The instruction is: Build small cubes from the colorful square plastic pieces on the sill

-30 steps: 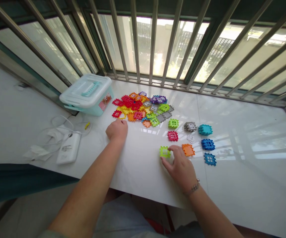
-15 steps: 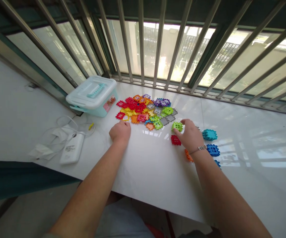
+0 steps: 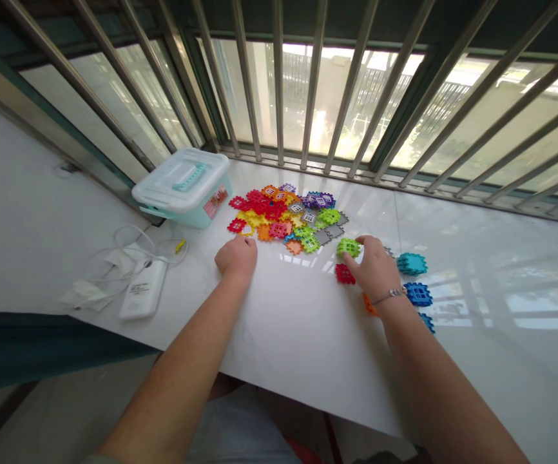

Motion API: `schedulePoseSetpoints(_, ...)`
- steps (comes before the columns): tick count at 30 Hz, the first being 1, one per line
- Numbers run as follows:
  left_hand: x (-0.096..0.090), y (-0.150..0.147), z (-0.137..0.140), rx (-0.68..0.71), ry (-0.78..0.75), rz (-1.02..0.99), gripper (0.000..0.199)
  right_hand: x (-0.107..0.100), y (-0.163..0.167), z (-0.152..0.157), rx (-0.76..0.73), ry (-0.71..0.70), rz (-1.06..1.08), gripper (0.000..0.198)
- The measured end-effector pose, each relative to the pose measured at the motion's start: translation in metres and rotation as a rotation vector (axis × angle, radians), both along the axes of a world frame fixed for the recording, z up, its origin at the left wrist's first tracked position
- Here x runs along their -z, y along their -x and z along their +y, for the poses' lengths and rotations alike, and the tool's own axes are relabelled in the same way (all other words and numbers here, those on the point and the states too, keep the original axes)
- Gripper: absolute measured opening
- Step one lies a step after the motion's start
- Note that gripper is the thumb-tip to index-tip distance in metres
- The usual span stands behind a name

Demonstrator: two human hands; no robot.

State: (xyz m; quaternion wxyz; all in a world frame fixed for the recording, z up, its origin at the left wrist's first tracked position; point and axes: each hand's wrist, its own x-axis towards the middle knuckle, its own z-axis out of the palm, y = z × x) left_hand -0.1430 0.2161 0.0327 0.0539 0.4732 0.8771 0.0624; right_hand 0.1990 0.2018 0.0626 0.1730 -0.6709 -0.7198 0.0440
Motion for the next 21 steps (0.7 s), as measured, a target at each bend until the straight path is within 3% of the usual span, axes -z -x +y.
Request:
schedulePoseSetpoints(6,-0.001,0.0,0.0,-0.003,0.002,-0.006,0.049,-0.006,0.006,-0.006,-0.013,-0.059,0.037,0.047)
schedulePoseSetpoints(10,0.0,0.0,0.001,-0.006,0.009,-0.001,0.051,-0.013,0.029,-0.018,-0.074,-0.096,0.079,0.039)
schedulePoseSetpoints(16,0.001,0.001,0.001,-0.001,0.004,0.005,0.051,-0.015,0.083,-0.03,-0.206,0.073,-0.051,0.04)
schedulePoseSetpoints(21,0.0,-0.001,0.001,-0.019,0.002,0.015,0.05,-0.01,0.116,-0.014,-0.2,0.255,-0.214,0.059)
